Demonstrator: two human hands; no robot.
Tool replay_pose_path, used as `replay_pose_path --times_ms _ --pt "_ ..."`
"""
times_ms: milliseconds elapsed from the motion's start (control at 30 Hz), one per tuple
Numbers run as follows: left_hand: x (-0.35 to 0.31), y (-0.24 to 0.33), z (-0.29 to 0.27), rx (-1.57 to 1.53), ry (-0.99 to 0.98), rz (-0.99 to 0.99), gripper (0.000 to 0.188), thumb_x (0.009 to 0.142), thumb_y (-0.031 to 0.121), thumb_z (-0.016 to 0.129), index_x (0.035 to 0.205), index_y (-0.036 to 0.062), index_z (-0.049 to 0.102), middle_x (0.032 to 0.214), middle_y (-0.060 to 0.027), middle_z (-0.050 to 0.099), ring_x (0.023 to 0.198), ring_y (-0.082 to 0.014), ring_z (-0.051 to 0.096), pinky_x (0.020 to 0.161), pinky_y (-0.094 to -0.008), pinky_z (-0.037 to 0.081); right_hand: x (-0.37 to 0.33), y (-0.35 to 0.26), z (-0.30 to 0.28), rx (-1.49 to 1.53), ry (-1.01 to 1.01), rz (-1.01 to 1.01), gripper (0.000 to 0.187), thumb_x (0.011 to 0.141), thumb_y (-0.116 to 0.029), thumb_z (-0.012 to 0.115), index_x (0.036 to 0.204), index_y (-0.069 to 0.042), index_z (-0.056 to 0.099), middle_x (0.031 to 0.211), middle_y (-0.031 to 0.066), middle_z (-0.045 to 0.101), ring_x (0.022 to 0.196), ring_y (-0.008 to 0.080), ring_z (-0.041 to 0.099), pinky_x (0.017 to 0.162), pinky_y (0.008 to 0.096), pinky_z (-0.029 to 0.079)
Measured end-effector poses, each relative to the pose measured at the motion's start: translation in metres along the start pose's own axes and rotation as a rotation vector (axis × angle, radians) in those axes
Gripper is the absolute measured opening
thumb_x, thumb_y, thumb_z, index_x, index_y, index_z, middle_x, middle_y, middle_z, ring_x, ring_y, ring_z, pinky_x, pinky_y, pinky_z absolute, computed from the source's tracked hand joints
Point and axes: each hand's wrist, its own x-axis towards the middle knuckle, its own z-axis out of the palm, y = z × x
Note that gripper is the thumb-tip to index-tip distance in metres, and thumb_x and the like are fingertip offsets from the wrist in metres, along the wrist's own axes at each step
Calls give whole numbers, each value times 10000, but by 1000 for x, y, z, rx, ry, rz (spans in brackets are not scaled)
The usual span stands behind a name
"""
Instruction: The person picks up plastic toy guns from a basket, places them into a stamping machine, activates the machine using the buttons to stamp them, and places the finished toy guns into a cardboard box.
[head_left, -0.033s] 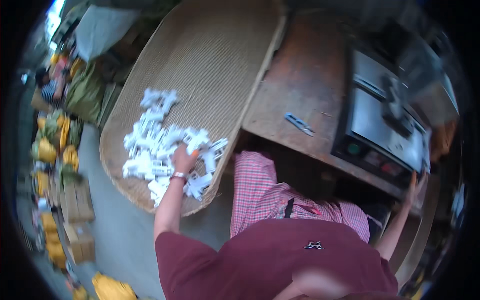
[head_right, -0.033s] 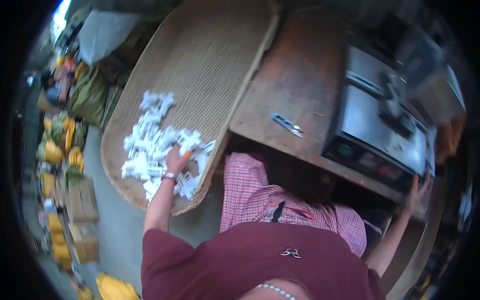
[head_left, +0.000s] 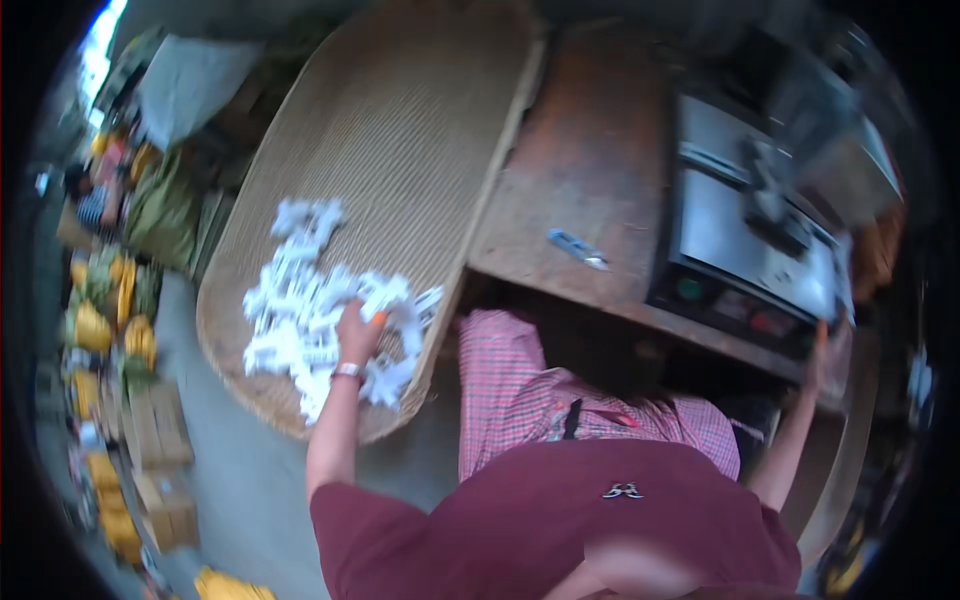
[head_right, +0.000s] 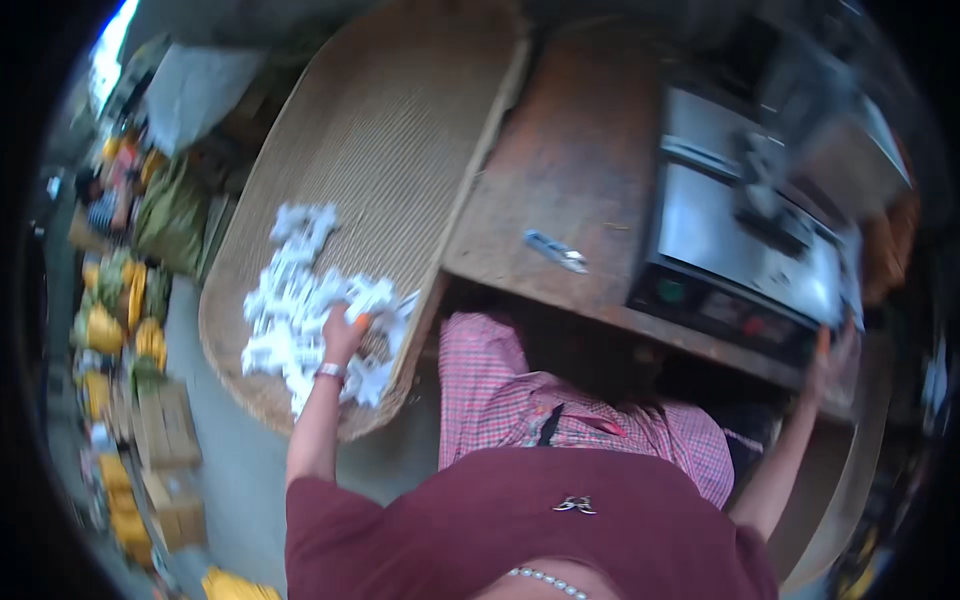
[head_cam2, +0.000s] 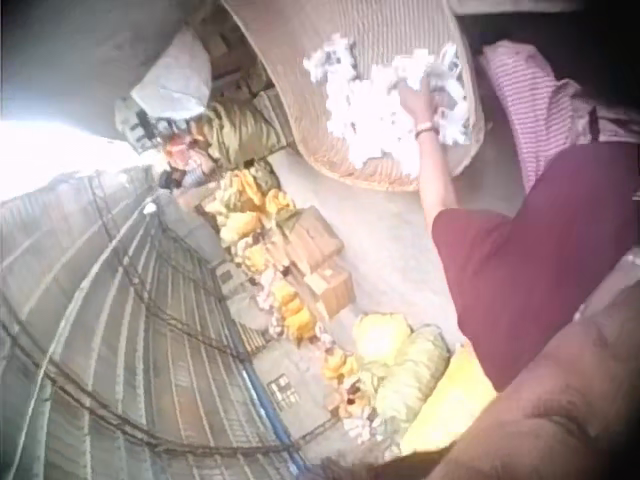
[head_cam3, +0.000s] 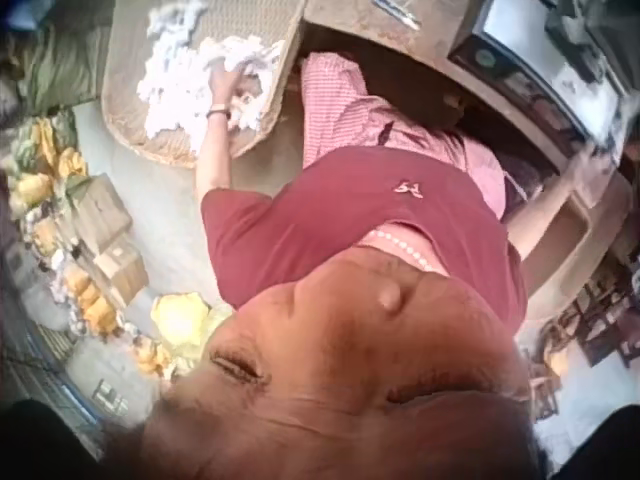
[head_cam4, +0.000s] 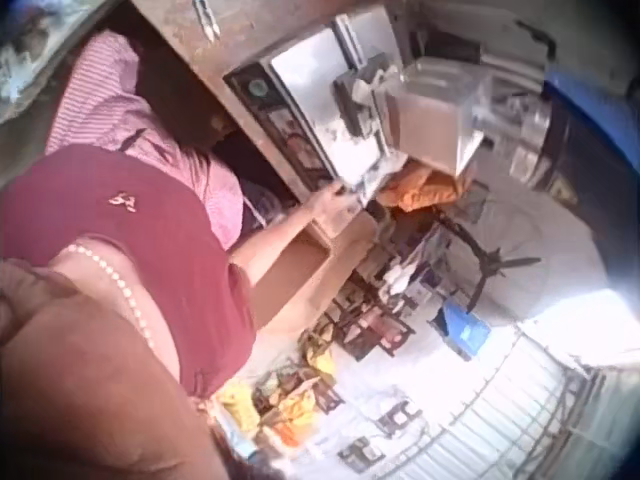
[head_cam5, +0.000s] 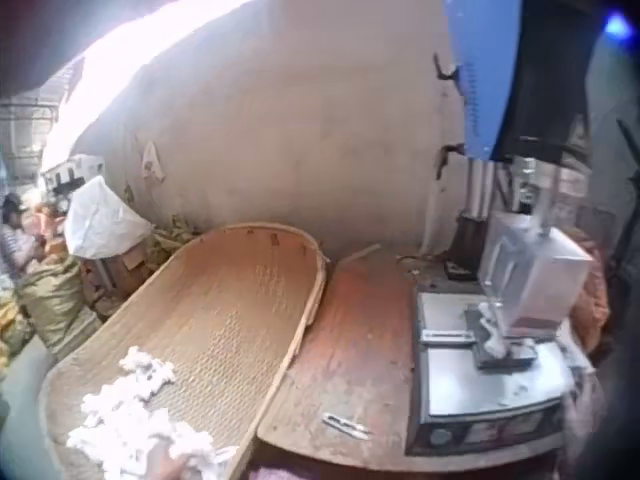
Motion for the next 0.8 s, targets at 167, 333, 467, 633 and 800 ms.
replay_pose_path --times_ms 167,333,467,633,800 --pt "-6 216 -37 -285 151 427 381 813 85 665 1137 -38 507 1007 -138 584 891 -221 591 789 -326 470 76 -41 71 58 -107 -345 361 895 -86 503 1249 -31 541 1222 151 573 1199 312 483 1077 421 284" --pt "-33 401 18 -918 -351 420 387 851 78 650 1191 -10 489 1061 -112 567 932 -189 573 807 -295 463 96 -84 100 127 -102 -265 244 833 -188 643 1054 -86 621 1079 133 605 1071 320 520 897 393 413" --pt "-41 444 93 -575 80 1015 433 859 90 644 1247 -4 474 1168 -171 531 1056 -284 540 895 -345 447 112 -101 98 343 -142 -46 246 756 -184 722 972 -100 638 1008 122 610 978 325 559 856 400 438" --pt "-67 478 99 -535 -51 1024 465 862 79 625 1292 -2 469 1231 -198 500 1144 -343 483 954 -373 414 120 -69 100 214 256 -427 253 736 -113 704 952 -65 581 901 143 570 906 354 555 815 418 434" --pt "-60 552 107 -528 91 1049 338 868 103 591 1193 18 555 1170 -159 562 1016 -328 526 863 -405 427 79 -71 -49 161 265 -112 292 744 -99 688 994 -17 562 1018 132 574 1008 304 525 873 381 407"
